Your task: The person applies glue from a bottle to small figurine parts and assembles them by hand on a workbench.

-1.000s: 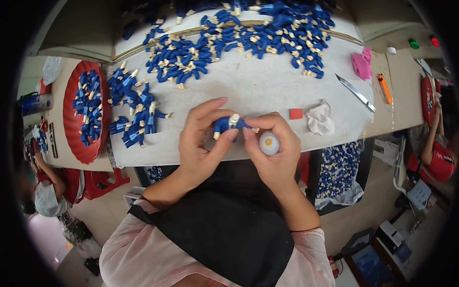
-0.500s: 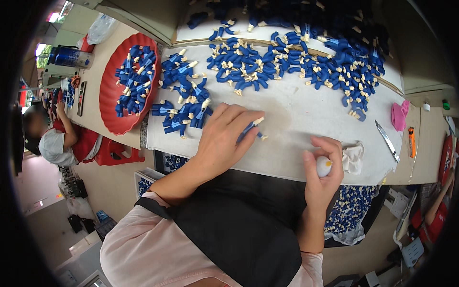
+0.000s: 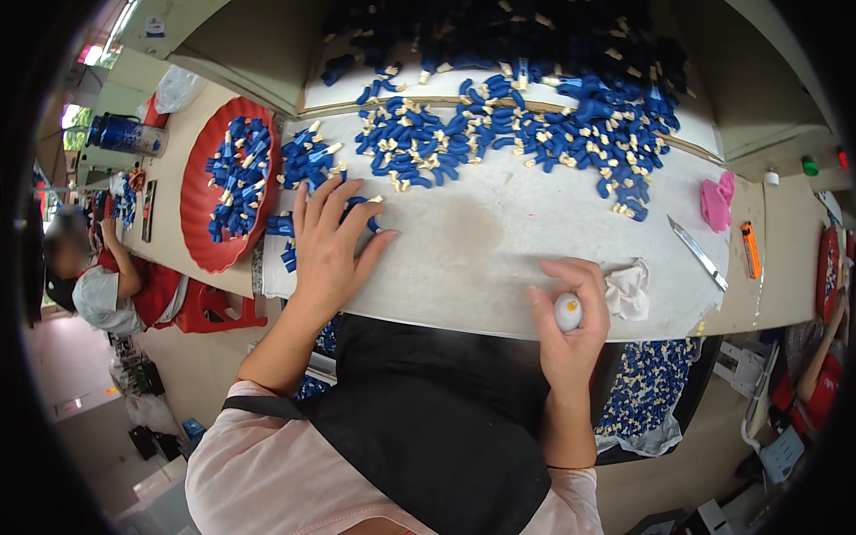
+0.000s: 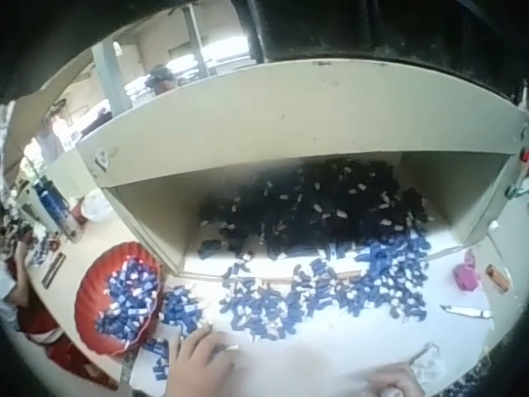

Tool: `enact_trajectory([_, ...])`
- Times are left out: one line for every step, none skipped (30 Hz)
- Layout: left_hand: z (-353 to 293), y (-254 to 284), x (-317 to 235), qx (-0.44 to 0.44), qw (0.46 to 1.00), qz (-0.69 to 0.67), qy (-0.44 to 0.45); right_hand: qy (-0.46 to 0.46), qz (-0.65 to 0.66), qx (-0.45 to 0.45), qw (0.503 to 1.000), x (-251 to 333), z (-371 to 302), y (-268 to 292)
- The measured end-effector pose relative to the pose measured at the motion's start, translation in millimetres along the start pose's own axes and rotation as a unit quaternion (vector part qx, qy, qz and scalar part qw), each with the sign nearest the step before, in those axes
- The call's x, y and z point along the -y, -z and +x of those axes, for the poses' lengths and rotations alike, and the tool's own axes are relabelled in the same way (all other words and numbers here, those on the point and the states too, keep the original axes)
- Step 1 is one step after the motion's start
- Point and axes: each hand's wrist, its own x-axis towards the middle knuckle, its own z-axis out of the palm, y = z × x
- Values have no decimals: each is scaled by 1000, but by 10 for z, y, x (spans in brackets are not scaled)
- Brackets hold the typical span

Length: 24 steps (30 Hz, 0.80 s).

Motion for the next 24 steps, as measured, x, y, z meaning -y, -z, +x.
enact_trajectory([1,9,12,-7,1000,-5,-1,-18,10,-8,1000,27,-8,11])
enact_trajectory([9,7,4,-6,1000,-6,-3,-36,19,-15,999,37,-14,21])
enact_trajectory([17,26,-19,-8,1000,1,2,-32,24,-9,999,32,-24,25])
enact_trajectory([33,58,-45,-6,1000,-5,1,-28,26,-17,999,27,-35,33])
enact_trajectory([56,76,-59,-2,1000,-16,-5,-27,25,-31,999,13,-50,51])
enact_trajectory([75,104,-58,2,1000,-26,-10,-27,18,-23,999,-4,-57,67])
enact_trajectory([114,145,-42,0,1000,-27,-12,-25,17,-25,999,-2,-44,50])
enact_trajectory([181,169,-24,-5,999,-43,-26,-24,17,-24,999,0,-35,45])
enact_trajectory([259,214,-16,-11,998,-58,-38,-23,17,-21,999,15,-23,52])
enact_trajectory([377,252,-11,-27,996,-62,-62,-22,11,-26,999,27,-16,65])
enact_trajectory([516,283,-14,-31,995,-65,-64,-25,13,-26,999,39,2,66])
enact_trajectory([664,297,-30,-32,992,-70,-98,-26,13,-31,999,50,-1,90])
enact_trajectory([824,274,-37,-33,988,-74,-131,-21,7,-37,999,46,-11,120])
enact_trajectory([1028,192,-27,-65,980,-80,-169,-13,3,-48,999,34,-6,146])
enact_trajectory([1209,84,-27,-69,979,-81,-172,-7,0,-58,998,17,-2,162])
enact_trajectory([1366,-9,-33,-41,986,-68,-147,-24,14,-39,999,20,0,180])
enact_trajectory([1500,-95,-62,-12,991,-57,-123,-19,14,-41,999,-5,-1,193])
enact_trajectory([1596,-160,-107,-16,991,-54,-124,0,47,-39,998,-48,-5,195])
enact_trajectory([1678,-218,-153,-3,994,-31,-103,19,79,-35,996,-83,1,200])
enact_trajectory([1742,-296,-169,11,996,-11,-83,26,81,-19,996,-109,18,211])
enact_trajectory([1781,-380,-145,9,997,-10,-80,28,81,-17,996,-112,34,221])
enact_trajectory([1805,-466,-105,-38,992,8,-117,35,107,-7,994,-109,56,223])
enact_trajectory([1821,-503,-102,-84,985,26,-152,40,131,4,991,-103,78,233])
enact_trajectory([1821,-523,-66,-67,987,26,-142,20,136,15,990,-82,106,237])
